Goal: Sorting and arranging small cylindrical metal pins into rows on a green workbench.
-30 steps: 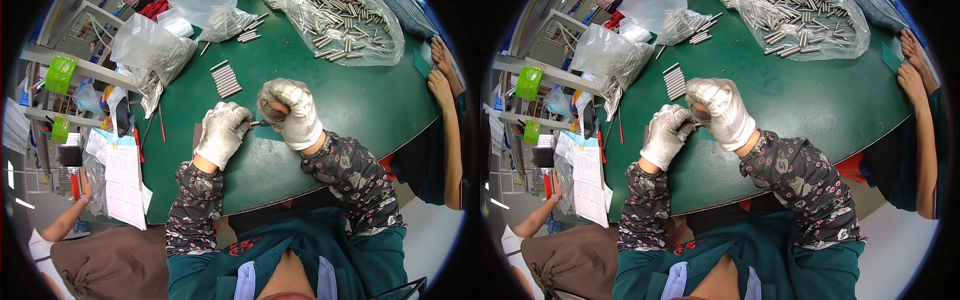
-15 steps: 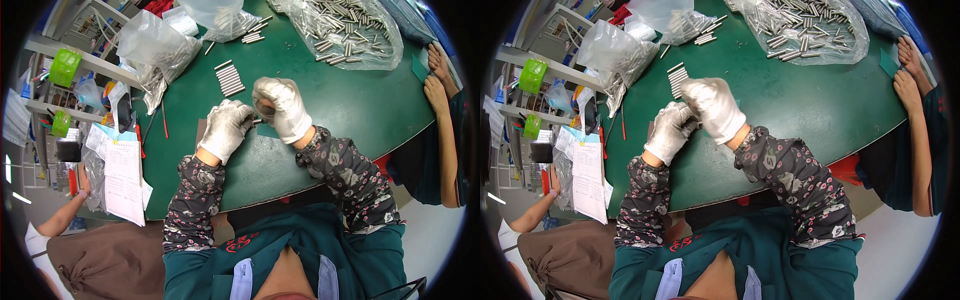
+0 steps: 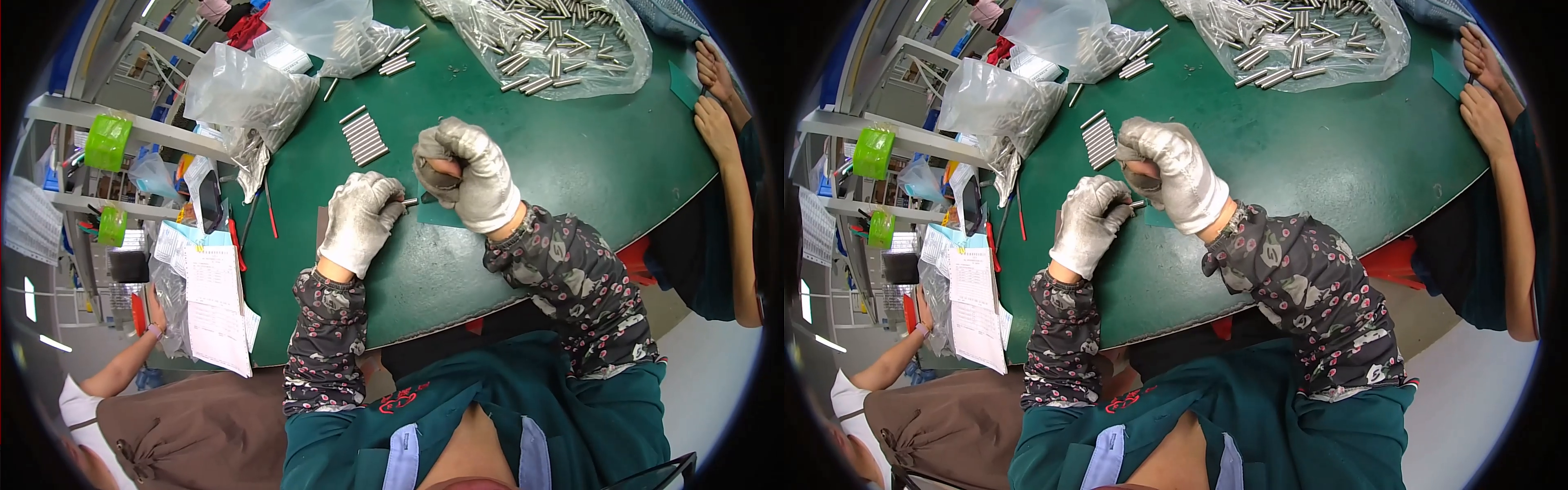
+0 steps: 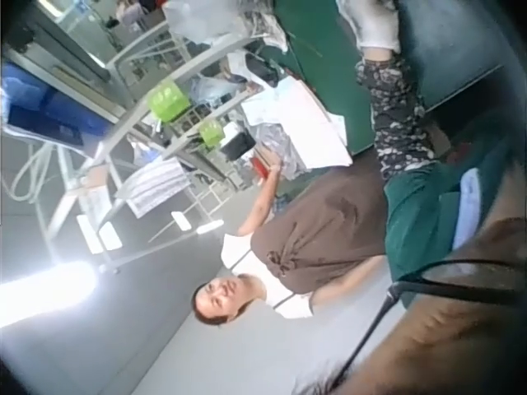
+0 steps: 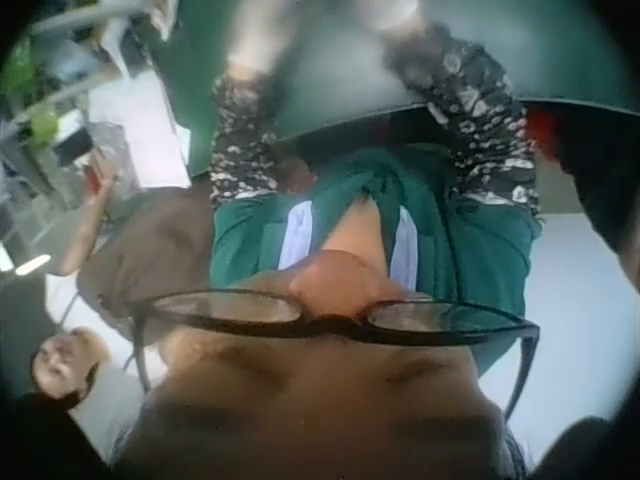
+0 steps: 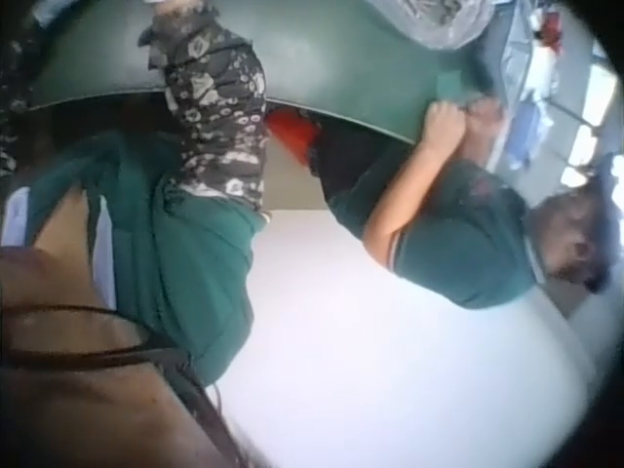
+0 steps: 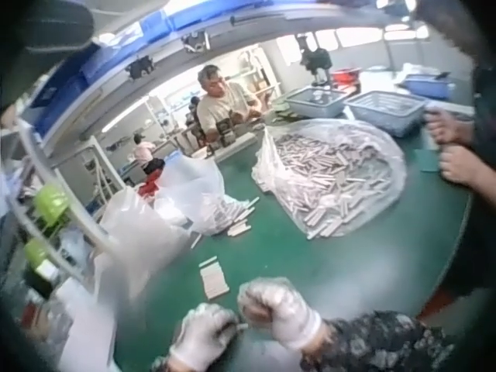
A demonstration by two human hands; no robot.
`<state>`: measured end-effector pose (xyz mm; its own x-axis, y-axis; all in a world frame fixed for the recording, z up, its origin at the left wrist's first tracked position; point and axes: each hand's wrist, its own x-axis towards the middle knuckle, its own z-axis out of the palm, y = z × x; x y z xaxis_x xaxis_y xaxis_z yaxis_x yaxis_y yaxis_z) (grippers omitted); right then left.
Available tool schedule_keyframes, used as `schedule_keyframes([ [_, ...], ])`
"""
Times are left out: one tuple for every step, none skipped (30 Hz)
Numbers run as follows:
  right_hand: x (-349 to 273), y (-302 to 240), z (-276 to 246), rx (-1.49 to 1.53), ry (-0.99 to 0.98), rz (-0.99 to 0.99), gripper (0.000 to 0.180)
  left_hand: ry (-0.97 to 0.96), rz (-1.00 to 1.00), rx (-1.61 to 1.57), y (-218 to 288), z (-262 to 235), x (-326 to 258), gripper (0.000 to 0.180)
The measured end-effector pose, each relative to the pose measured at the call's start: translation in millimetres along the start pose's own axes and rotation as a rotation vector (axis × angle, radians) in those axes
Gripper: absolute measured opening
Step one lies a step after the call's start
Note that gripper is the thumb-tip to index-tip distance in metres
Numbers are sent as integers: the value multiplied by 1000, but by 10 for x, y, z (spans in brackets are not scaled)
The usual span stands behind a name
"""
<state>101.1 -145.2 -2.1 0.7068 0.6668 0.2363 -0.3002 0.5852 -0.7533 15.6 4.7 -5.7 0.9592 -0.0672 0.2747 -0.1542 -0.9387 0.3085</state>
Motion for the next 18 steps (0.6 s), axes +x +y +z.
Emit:
schedule_keyframes([
  [-1,9,-4,-9,-6,-9,41,-4,-1,0,-3,7,1,20],
  [-1,19,-5,-18,-13,-17,40,2,-12,-5,-4,12,3,17],
  [2,32,2,-16,-12,-16,40,9,-23,-9,-6,14,2,14],
  [3,40,9,-26,-3,-24,39,9,-22,-11,-5,21,4,14],
  [2,44,12,-36,5,-32,38,12,-20,-8,-5,25,3,14],
  [0,40,11,-38,6,-32,38,16,-19,-5,-5,27,3,14],
  [-3,36,12,-32,-3,-21,39,16,-20,-7,-5,29,2,14],
  [-5,34,14,-26,-13,-10,39,12,-21,-3,-5,28,2,14],
  [-8,35,21,-28,-13,-9,39,7,-23,0,-5,26,2,14],
  [-11,33,32,-34,4,-7,40,9,-23,-1,-3,22,2,14],
  [-11,33,39,-41,20,-4,40,6,-11,-2,-1,16,2,16],
  [-12,33,38,-42,19,-4,40,3,1,-4,0,12,2,19],
  [-14,33,34,-51,9,2,41,5,0,-4,2,7,1,19],
  [-13,33,31,-59,0,7,41,8,1,2,5,4,1,19],
  [-10,39,28,-60,-2,7,41,11,2,8,6,1,0,19],
  [-8,51,16,-53,-6,5,41,12,2,6,5,6,2,19],
  [-5,60,9,-47,-10,3,41,9,0,6,3,11,4,19],
  [-4,62,8,-48,-9,5,41,6,-1,6,-1,18,6,18],
])
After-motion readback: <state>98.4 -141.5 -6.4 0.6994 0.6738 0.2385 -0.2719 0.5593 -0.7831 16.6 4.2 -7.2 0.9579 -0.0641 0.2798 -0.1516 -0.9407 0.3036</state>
